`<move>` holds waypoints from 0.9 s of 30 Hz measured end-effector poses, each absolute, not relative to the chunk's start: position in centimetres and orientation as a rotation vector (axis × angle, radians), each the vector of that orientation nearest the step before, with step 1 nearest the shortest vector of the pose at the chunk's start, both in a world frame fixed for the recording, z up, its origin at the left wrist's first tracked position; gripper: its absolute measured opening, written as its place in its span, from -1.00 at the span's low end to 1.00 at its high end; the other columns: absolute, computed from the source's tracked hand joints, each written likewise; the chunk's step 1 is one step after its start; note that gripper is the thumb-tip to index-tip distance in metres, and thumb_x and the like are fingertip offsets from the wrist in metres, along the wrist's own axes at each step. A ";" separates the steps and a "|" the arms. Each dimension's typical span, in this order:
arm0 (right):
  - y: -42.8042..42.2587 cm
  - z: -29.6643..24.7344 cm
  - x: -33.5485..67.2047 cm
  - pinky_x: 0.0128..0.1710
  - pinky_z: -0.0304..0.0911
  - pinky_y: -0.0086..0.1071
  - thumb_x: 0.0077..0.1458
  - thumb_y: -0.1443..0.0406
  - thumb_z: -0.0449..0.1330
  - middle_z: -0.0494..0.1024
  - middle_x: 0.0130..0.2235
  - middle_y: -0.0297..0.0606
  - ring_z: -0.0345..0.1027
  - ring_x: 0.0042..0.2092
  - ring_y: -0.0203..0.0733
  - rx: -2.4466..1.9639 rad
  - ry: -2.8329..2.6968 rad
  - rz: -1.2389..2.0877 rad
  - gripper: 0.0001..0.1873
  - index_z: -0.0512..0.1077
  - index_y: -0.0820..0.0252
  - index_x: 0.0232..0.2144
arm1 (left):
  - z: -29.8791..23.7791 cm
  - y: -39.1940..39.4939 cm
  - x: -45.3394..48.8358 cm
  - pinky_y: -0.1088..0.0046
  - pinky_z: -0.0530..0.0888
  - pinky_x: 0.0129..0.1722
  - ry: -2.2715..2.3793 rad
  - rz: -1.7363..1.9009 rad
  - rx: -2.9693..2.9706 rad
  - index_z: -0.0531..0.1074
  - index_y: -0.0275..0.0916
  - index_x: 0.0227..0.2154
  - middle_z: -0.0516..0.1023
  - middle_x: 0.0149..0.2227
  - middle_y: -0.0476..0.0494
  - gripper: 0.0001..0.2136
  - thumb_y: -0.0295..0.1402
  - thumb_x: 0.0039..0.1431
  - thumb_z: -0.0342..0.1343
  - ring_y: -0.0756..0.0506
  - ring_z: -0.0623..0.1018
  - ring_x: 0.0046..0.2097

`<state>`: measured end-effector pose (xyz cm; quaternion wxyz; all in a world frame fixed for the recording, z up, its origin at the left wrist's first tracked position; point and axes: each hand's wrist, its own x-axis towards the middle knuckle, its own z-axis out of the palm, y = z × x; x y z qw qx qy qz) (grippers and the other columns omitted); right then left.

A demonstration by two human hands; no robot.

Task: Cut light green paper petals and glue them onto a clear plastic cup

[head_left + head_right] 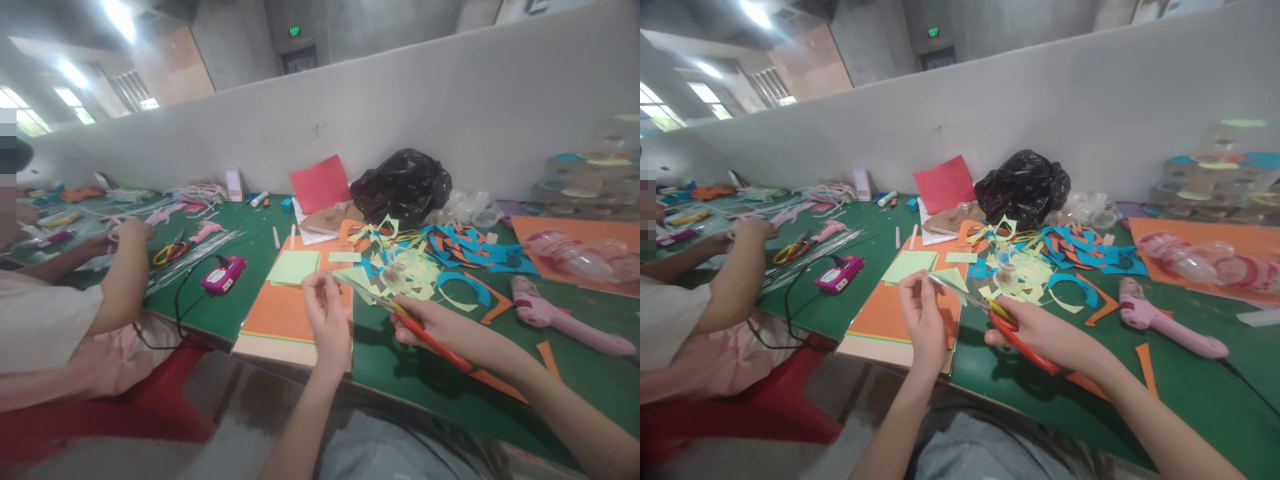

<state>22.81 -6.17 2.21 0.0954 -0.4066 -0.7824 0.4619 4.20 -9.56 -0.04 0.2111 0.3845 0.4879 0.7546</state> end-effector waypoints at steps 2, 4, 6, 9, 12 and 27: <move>-6.2 2.3 22.7 -0.28 0.14 -0.37 0.17 -0.06 0.17 0.35 -0.29 -0.34 0.18 -0.30 -0.24 -1.212 -2.329 1.348 -0.59 0.24 0.14 -0.34 | 0.2 -9.6 4.3 0.52 0.41 -0.23 1.332 2.105 1.037 0.36 -0.17 -0.27 0.43 -0.33 -0.01 -0.80 -0.15 0.34 0.09 0.03 0.46 -0.31; -6.2 2.3 22.8 -0.29 0.14 -0.38 0.17 -0.07 0.17 0.36 -0.30 -0.33 0.18 -0.31 -0.24 -1.207 -2.343 1.341 -0.57 0.25 0.15 -0.34 | 0.3 -9.6 4.3 0.53 0.41 -0.24 1.313 2.112 1.005 0.35 -0.18 -0.29 0.42 -0.34 0.01 -0.80 -0.16 0.34 0.11 0.05 0.45 -0.33; -6.2 2.3 22.8 -0.30 0.13 -0.38 0.18 -0.08 0.15 0.36 -0.30 -0.34 0.18 -0.32 -0.25 -1.203 -2.358 1.347 -0.57 0.25 0.15 -0.33 | 0.3 -9.6 4.3 0.54 0.42 -0.24 1.296 2.133 0.988 0.34 -0.18 -0.31 0.41 -0.36 0.02 -0.80 -0.18 0.32 0.14 0.05 0.45 -0.34; -6.2 2.4 22.9 -0.30 0.12 -0.39 0.19 -0.08 0.14 0.35 -0.30 -0.34 0.17 -0.32 -0.26 -1.207 -2.380 1.332 -0.57 0.26 0.15 -0.32 | 0.1 -9.4 4.1 0.54 0.43 -0.25 1.261 2.187 0.978 0.33 -0.18 -0.33 0.41 -0.38 0.03 -0.80 -0.20 0.28 0.18 0.05 0.46 -0.34; -6.2 2.4 22.8 -0.33 0.12 -0.40 0.17 -0.06 0.17 0.35 -0.31 -0.35 0.16 -0.34 -0.28 -1.224 -2.364 1.334 -0.59 0.26 0.15 -0.33 | -0.1 -9.2 4.1 0.53 0.43 -0.25 1.239 2.212 0.966 0.33 -0.18 -0.30 0.40 -0.38 0.03 -0.81 -0.22 0.26 0.20 0.04 0.47 -0.34; -6.4 2.3 23.1 -0.38 0.12 -0.40 0.20 -0.08 0.15 0.32 -0.38 -0.37 0.13 -0.40 -0.30 -1.171 -2.352 1.352 -0.56 0.20 0.14 -0.38 | 0.1 -9.4 4.1 0.51 0.41 -0.24 1.232 2.171 1.001 0.31 -0.18 -0.29 0.38 -0.39 0.04 -0.81 -0.23 0.28 0.20 0.04 0.47 -0.33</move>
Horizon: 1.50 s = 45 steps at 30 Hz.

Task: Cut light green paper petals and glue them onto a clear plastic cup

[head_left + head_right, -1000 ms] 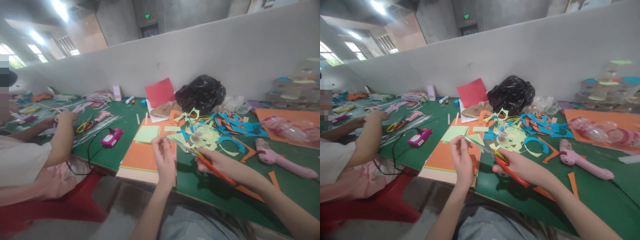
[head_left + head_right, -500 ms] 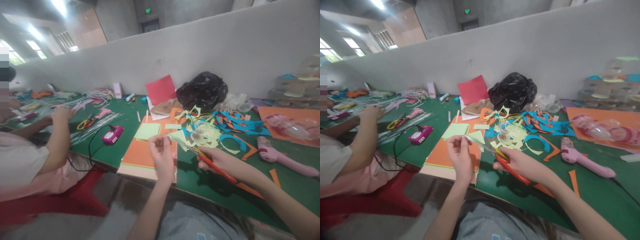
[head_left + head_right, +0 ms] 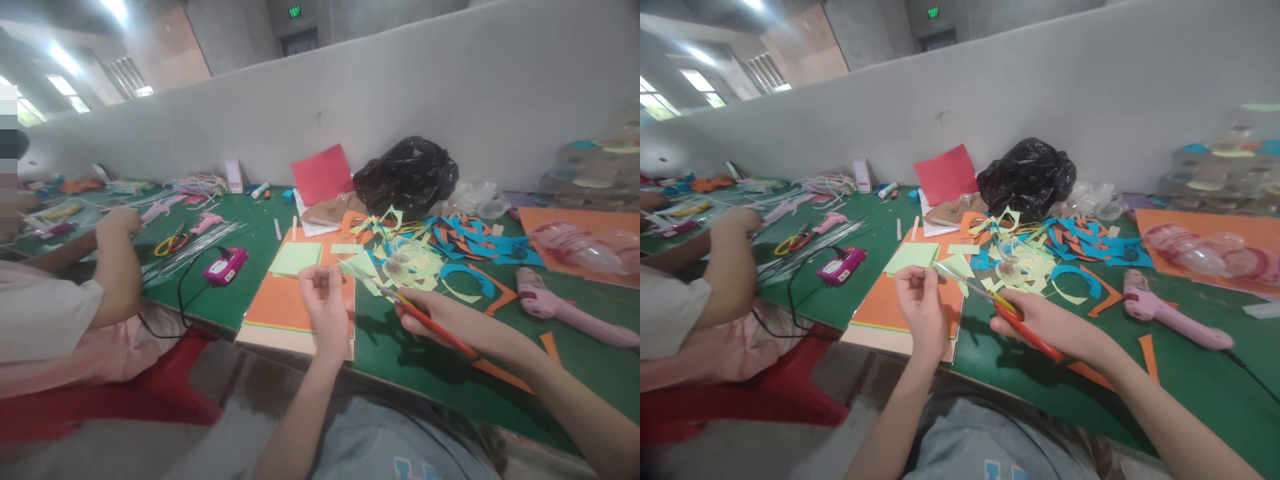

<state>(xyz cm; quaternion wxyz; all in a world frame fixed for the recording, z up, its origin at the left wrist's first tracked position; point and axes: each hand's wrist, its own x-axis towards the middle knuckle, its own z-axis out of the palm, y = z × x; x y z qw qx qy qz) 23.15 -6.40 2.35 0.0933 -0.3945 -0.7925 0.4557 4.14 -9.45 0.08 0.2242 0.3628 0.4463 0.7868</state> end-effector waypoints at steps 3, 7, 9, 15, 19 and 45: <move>-6.7 3.0 23.3 -0.35 0.15 -0.39 0.20 -0.11 0.13 0.33 -0.33 -0.35 0.13 -0.36 -0.28 -1.185 -2.392 1.335 -0.54 0.20 0.14 -0.34 | 0.1 -9.6 4.3 0.51 0.42 -0.23 1.261 2.143 1.052 0.33 -0.19 -0.30 0.40 -0.37 0.03 -0.80 -0.21 0.27 0.20 0.04 0.49 -0.33; -6.7 3.0 23.1 -0.35 0.12 -0.39 0.19 -0.12 0.13 0.30 -0.35 -0.36 0.11 -0.36 -0.28 -1.194 -2.367 1.360 -0.53 0.20 0.14 -0.36 | 0.2 -9.7 4.4 0.50 0.43 -0.23 1.283 2.130 1.085 0.33 -0.19 -0.31 0.41 -0.38 0.03 -0.77 -0.18 0.26 0.21 0.03 0.50 -0.33; -6.5 2.7 22.9 -0.36 0.09 -0.39 0.19 -0.09 0.16 0.28 -0.37 -0.37 0.10 -0.37 -0.29 -1.197 -2.342 1.371 -0.54 0.19 0.15 -0.39 | 0.3 -9.6 4.3 0.49 0.43 -0.23 1.276 2.121 1.090 0.33 -0.19 -0.32 0.41 -0.38 0.02 -0.76 -0.17 0.26 0.21 0.03 0.50 -0.33; -6.2 2.3 23.3 -0.41 0.04 -0.41 0.22 -0.10 0.13 0.25 -0.39 -0.39 0.05 -0.41 -0.32 -1.160 -2.358 1.386 -0.53 0.18 0.15 -0.40 | 0.4 -9.5 4.4 0.48 0.43 -0.24 1.284 2.115 1.082 0.33 -0.19 -0.32 0.40 -0.38 0.02 -0.75 -0.15 0.25 0.22 0.03 0.50 -0.34; -6.5 2.8 23.7 -0.35 0.10 -0.39 0.23 -0.15 0.08 0.30 -0.33 -0.36 0.09 -0.35 -0.29 -1.142 -2.423 1.394 -0.51 0.18 0.14 -0.32 | 0.1 -9.6 4.5 0.48 0.43 -0.25 1.298 2.112 1.133 0.34 -0.19 -0.33 0.39 -0.37 0.01 -0.72 -0.11 0.22 0.23 0.02 0.49 -0.34; -6.4 2.1 22.9 -0.62 -0.03 -0.45 0.12 -0.21 0.17 0.32 -0.62 -0.42 0.11 -0.64 -0.38 -1.304 -2.174 1.585 -0.41 0.22 0.15 -0.50 | 0.4 -9.3 4.3 0.49 0.41 -0.24 1.375 1.993 1.111 0.32 -0.19 -0.35 0.37 -0.39 0.02 -0.80 -0.22 0.26 0.20 0.02 0.45 -0.33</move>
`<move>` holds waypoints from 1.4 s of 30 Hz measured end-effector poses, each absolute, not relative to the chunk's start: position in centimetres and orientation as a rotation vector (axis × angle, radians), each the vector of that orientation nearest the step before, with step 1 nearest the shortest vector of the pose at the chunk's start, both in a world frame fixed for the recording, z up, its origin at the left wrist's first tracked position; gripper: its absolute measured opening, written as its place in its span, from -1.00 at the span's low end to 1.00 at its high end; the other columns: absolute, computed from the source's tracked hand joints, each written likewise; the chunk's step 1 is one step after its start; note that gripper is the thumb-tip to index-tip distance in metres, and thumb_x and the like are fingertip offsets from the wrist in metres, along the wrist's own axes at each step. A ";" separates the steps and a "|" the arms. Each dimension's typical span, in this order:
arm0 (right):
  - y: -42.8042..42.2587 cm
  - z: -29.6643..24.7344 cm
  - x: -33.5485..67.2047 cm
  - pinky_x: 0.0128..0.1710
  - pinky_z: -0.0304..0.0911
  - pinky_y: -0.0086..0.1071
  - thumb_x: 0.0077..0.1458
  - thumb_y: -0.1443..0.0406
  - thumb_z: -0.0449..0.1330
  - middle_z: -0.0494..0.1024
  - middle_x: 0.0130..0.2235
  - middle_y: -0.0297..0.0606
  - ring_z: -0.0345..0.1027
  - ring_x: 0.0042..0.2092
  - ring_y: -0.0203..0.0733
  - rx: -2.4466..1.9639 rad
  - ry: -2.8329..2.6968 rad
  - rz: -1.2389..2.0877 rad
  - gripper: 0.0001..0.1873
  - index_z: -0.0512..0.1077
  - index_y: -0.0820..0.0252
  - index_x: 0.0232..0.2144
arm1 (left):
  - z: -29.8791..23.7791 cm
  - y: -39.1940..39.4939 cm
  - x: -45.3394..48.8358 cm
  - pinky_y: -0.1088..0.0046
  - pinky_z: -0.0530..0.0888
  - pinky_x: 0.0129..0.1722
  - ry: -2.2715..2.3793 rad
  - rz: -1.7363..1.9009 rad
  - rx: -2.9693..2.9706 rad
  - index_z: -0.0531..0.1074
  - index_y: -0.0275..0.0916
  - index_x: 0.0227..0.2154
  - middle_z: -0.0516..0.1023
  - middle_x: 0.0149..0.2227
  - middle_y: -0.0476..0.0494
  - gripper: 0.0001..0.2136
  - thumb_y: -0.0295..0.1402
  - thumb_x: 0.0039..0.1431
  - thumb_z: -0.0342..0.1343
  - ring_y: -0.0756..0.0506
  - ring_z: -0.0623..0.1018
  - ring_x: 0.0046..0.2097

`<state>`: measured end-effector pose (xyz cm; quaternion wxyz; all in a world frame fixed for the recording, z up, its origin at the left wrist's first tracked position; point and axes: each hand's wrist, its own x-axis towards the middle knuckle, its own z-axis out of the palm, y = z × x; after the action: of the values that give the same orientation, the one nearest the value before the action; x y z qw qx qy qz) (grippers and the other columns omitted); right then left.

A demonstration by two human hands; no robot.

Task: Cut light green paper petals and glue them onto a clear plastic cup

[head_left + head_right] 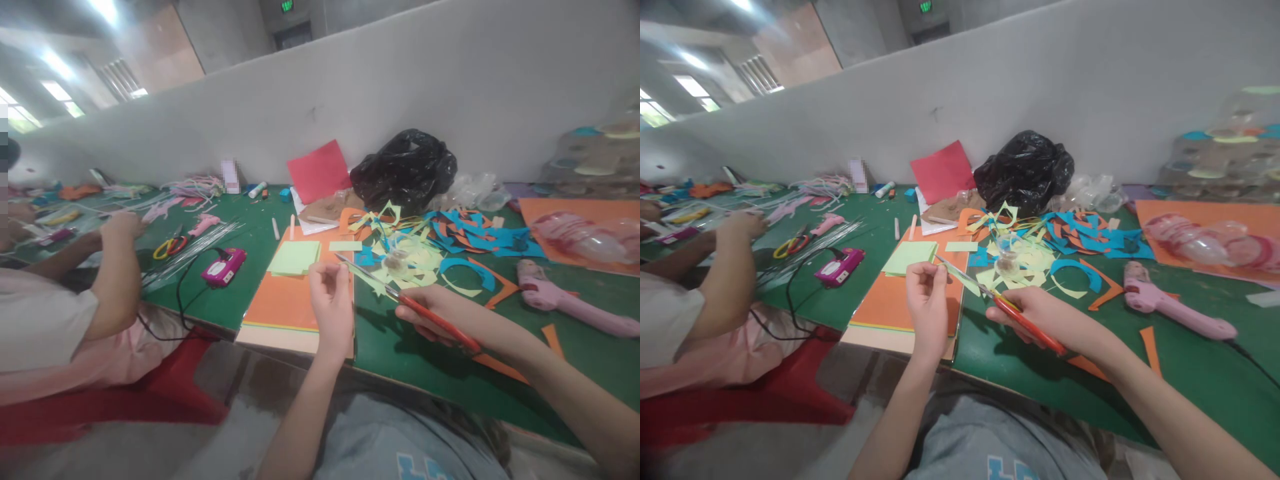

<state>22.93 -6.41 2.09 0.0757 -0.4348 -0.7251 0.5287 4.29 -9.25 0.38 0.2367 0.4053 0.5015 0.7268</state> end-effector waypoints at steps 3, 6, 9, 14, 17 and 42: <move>-6.3 2.0 23.1 -0.64 -0.01 -0.46 0.10 -0.20 0.20 0.34 -0.62 -0.41 0.14 -0.64 -0.38 -1.340 -2.156 1.574 -0.42 0.22 0.15 -0.50 | 0.3 -9.1 4.1 0.49 0.40 -0.24 1.382 1.984 1.092 0.31 -0.19 -0.34 0.36 -0.39 0.02 -0.82 -0.25 0.27 0.19 0.02 0.44 -0.33; -6.0 1.9 23.5 -0.64 0.01 -0.45 0.13 -0.17 0.18 0.35 -0.61 -0.40 0.14 -0.64 -0.37 -1.351 -2.108 1.573 -0.45 0.21 0.15 -0.52 | 0.2 -9.0 4.0 0.50 0.39 -0.24 1.403 1.955 1.072 0.31 -0.19 -0.33 0.35 -0.39 0.02 -0.84 -0.26 0.28 0.17 0.03 0.43 -0.34; -5.6 2.1 23.8 -0.61 0.04 -0.44 0.21 -0.11 0.11 0.33 -0.61 -0.37 0.16 -0.62 -0.35 -1.317 -2.016 1.510 -0.47 0.19 0.15 -0.54 | 0.3 -9.0 4.0 0.51 0.39 -0.25 1.432 1.891 1.065 0.32 -0.19 -0.30 0.37 -0.37 0.01 -0.85 -0.26 0.28 0.16 0.02 0.43 -0.32; -5.1 2.9 24.2 -0.61 0.02 -0.42 0.24 -0.18 -0.03 0.25 -0.67 -0.40 0.07 -0.65 -0.37 -1.286 -1.823 1.270 -0.43 0.18 0.14 -0.51 | 0.7 -9.3 4.4 0.52 0.38 -0.31 1.413 1.832 1.174 0.33 -0.17 -0.30 0.38 -0.37 0.00 -0.87 -0.26 0.28 0.14 0.01 0.43 -0.35; -4.6 3.3 24.8 -0.66 -0.06 -0.42 0.22 -0.26 -0.08 0.25 -0.68 -0.43 0.04 -0.69 -0.37 -1.191 -1.648 1.231 -0.40 0.21 0.12 -0.42 | 0.8 -9.2 5.4 0.52 0.33 -0.41 1.391 1.550 1.550 0.36 -0.16 -0.35 0.41 -0.42 0.01 -0.91 -0.36 0.29 0.10 0.00 0.42 -0.41; -1.6 4.4 27.7 -0.36 0.16 -0.27 0.18 -0.24 0.00 0.44 -0.48 -0.13 0.35 -0.41 -0.07 -2.005 -1.537 0.544 -0.39 0.34 0.16 -0.45 | 0.8 -7.2 5.9 0.08 0.42 0.01 1.929 0.669 2.181 0.32 -0.27 0.11 0.48 0.06 -0.37 -0.64 -0.34 0.28 0.15 -0.35 0.45 0.08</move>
<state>27.70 -1.64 4.37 0.2753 -0.7459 -0.5717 0.2023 5.94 -7.21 0.82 0.0771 0.7279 0.6437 0.2234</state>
